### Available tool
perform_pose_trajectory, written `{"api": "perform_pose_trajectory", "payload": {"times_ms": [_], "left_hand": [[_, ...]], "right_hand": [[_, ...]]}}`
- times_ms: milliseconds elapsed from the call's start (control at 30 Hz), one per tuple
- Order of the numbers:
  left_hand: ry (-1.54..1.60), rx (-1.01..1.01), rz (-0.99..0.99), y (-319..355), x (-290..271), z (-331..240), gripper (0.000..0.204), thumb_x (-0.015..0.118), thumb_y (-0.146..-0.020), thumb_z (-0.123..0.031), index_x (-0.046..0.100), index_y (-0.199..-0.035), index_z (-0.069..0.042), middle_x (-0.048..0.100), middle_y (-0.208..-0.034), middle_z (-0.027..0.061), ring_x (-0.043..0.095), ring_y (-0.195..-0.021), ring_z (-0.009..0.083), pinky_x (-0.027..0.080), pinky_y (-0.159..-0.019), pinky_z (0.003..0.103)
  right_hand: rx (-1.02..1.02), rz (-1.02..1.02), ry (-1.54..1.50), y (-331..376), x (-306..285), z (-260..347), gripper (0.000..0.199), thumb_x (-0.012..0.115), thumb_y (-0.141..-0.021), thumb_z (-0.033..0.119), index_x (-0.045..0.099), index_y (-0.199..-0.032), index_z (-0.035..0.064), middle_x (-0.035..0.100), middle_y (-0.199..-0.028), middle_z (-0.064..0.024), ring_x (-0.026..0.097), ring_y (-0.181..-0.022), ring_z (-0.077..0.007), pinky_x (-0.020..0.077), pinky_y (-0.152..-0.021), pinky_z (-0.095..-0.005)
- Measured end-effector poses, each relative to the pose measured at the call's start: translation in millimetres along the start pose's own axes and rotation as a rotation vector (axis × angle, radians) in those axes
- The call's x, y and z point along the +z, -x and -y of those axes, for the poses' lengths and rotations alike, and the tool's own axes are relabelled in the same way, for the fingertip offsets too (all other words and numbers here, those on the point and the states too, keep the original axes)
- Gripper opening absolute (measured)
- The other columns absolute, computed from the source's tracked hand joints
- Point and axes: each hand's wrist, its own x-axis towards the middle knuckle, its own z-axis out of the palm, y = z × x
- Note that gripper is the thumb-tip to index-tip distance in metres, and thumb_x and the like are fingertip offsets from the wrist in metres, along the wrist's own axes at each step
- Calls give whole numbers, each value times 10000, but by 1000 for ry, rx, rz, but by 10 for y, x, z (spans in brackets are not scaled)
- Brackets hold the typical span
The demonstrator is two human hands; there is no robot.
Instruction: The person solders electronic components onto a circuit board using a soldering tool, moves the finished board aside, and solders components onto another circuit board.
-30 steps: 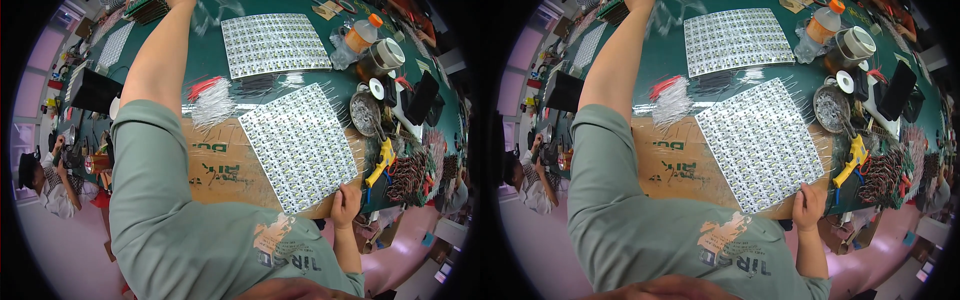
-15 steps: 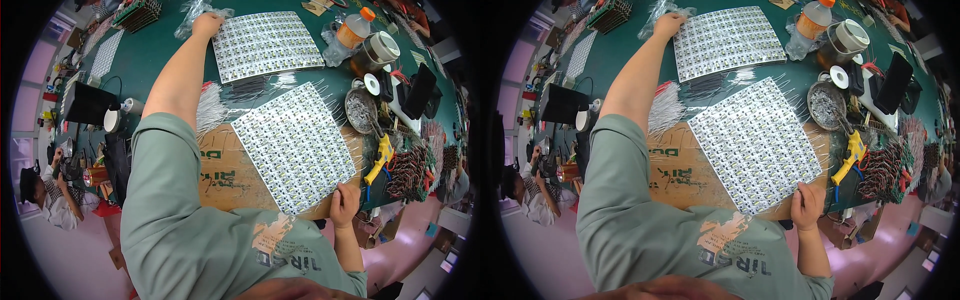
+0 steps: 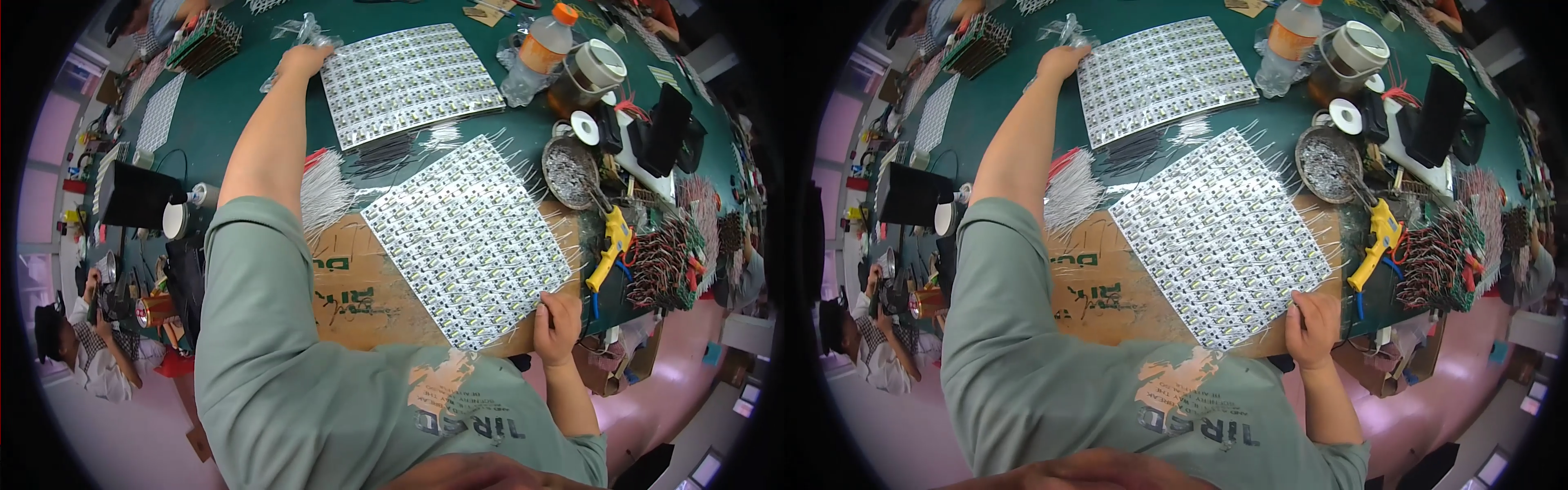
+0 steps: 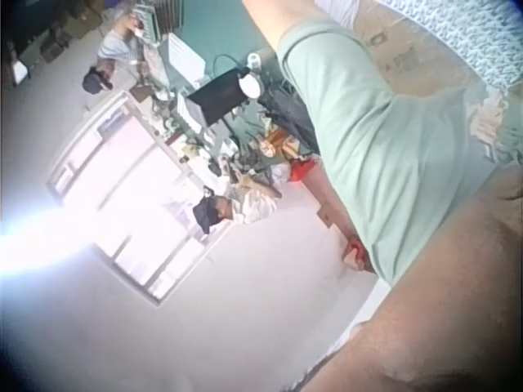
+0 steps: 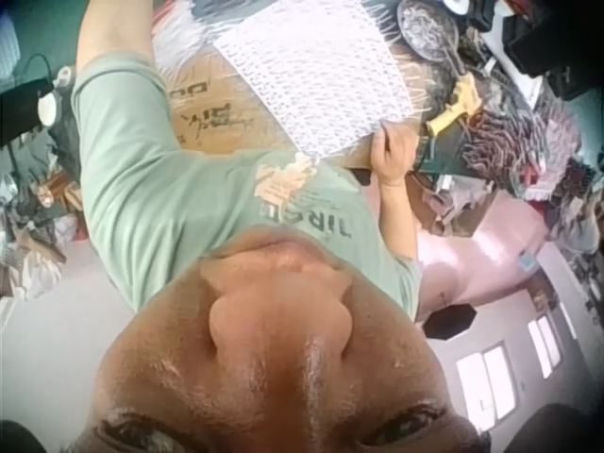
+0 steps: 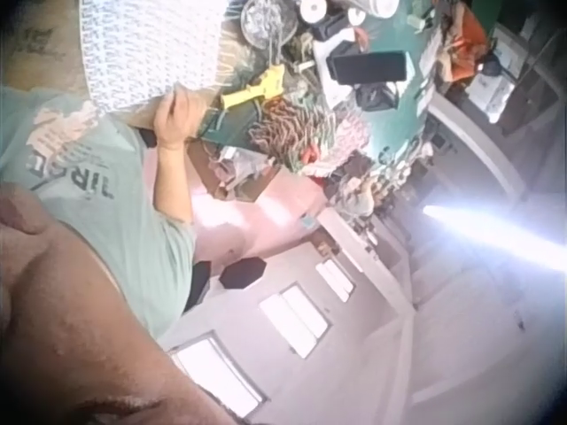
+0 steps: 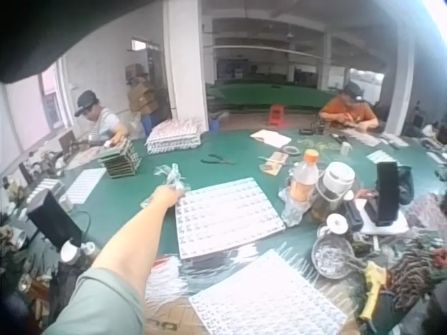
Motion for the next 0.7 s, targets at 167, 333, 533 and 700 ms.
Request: {"api": "perform_pose_trajectory", "payload": {"times_ms": [167, 333, 533, 700], "left_hand": [[1, -112, -188, 181, -279, 51, 417, 581, -745, -350, 694, -973, -20, 660, -1017, 215, 624, -957, 361, 476, -836, 415], [135, 21, -525, 149, -881, 427, 309, 609, -696, -305, 647, -795, -14, 659, -839, 207, 631, -797, 337, 482, -742, 410], [660, 524, 99, 1277, -2289, -1090, 423, 537, -746, -50, 588, -1165, -20, 611, -862, 50, 568, -740, 110, 458, -679, 234], [994, 1012, 619, 2773, -2233, -2074, 308, 550, -767, -30, 610, -1066, 9, 616, -897, 38, 592, -782, 108, 461, -734, 231]], "right_hand": [[-7, -18, 32, 18, -27, 5, 241, 624, -736, -6, 627, -976, 16, 618, -867, -112, 576, -781, -281, 428, -731, -388], [-36, -57, 74, 122, -70, -4, 315, 647, -733, 11, 601, -1045, 7, 602, -979, -147, 573, -860, -312, 442, -780, -406], [-228, -229, -182, -416, -145, 125, 757, 784, -682, 157, 416, -1338, 73, 432, -1329, -249, 466, -1206, -395, 396, -986, -468], [-428, -409, -227, -1446, -579, 297, 888, 798, -706, 391, 354, -1394, 46, 348, -1440, -206, 362, -1320, -320, 292, -1075, -397]]}}
